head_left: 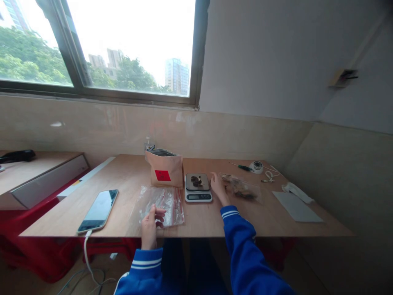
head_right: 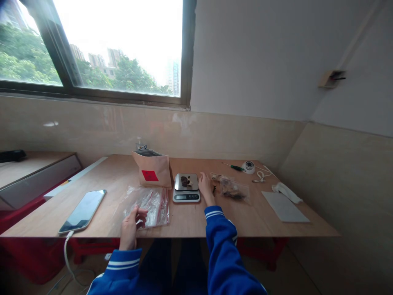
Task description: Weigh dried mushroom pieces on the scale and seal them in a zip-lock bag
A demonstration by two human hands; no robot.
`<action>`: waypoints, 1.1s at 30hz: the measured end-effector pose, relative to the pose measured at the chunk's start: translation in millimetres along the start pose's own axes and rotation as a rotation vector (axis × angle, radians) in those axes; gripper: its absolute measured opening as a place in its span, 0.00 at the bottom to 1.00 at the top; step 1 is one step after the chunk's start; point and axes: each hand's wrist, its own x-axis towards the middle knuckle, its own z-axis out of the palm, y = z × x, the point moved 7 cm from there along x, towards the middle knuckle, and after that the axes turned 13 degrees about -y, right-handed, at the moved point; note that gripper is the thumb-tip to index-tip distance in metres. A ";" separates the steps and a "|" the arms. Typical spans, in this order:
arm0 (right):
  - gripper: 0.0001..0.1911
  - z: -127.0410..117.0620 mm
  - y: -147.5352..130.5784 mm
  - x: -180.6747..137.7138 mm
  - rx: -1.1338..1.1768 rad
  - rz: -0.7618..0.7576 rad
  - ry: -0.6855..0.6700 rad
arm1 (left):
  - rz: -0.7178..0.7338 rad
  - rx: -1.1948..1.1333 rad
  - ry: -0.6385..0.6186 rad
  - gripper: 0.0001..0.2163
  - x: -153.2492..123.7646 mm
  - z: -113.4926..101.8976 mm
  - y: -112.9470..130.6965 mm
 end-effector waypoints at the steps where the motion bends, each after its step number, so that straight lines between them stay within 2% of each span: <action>1: 0.20 1.5 6.9 -2.5 -0.009 -0.002 -0.020 | -0.001 -0.007 0.015 0.24 0.7 -2.4 -0.7; 4: 0.19 6.6 22.0 -12.0 -0.053 -0.015 -0.087 | -0.015 -0.023 0.038 0.24 2.8 -4.9 -4.6; 8: 0.18 7.6 27.0 -20.7 -0.101 -0.019 -0.133 | -0.023 -0.034 0.021 0.23 3.0 0.4 -7.0; 13: 0.13 -3.7 23.0 -17.4 -0.114 0.035 -0.088 | -0.023 -0.046 0.022 0.22 1.5 -0.5 -5.7; 16: 0.14 -14.1 17.4 -11.1 0.013 0.056 0.010 | -0.026 -0.048 0.036 0.22 2.0 -3.9 -6.3; 18: 0.15 -16.3 8.9 -6.0 0.154 0.005 0.027 | -0.032 -0.048 0.040 0.22 2.6 -4.3 -7.7; 20: 0.15 -13.0 -3.3 -1.3 0.245 -0.073 -0.027 | -0.037 -0.048 0.037 0.23 3.1 -3.1 -9.2; 25: 0.14 0.3 -27.7 -1.4 0.263 -0.232 -0.165 | -0.031 -0.055 0.027 0.23 3.4 -1.6 -10.9; 30: 0.16 8.3 -26.9 -4.0 0.238 -0.245 -0.150 | -0.024 -0.053 0.036 0.23 2.8 -3.9 -10.8; 33: 0.16 9.0 -25.3 -4.1 0.187 -0.277 -0.092 | -0.035 -0.042 0.041 0.24 2.2 -3.1 -11.2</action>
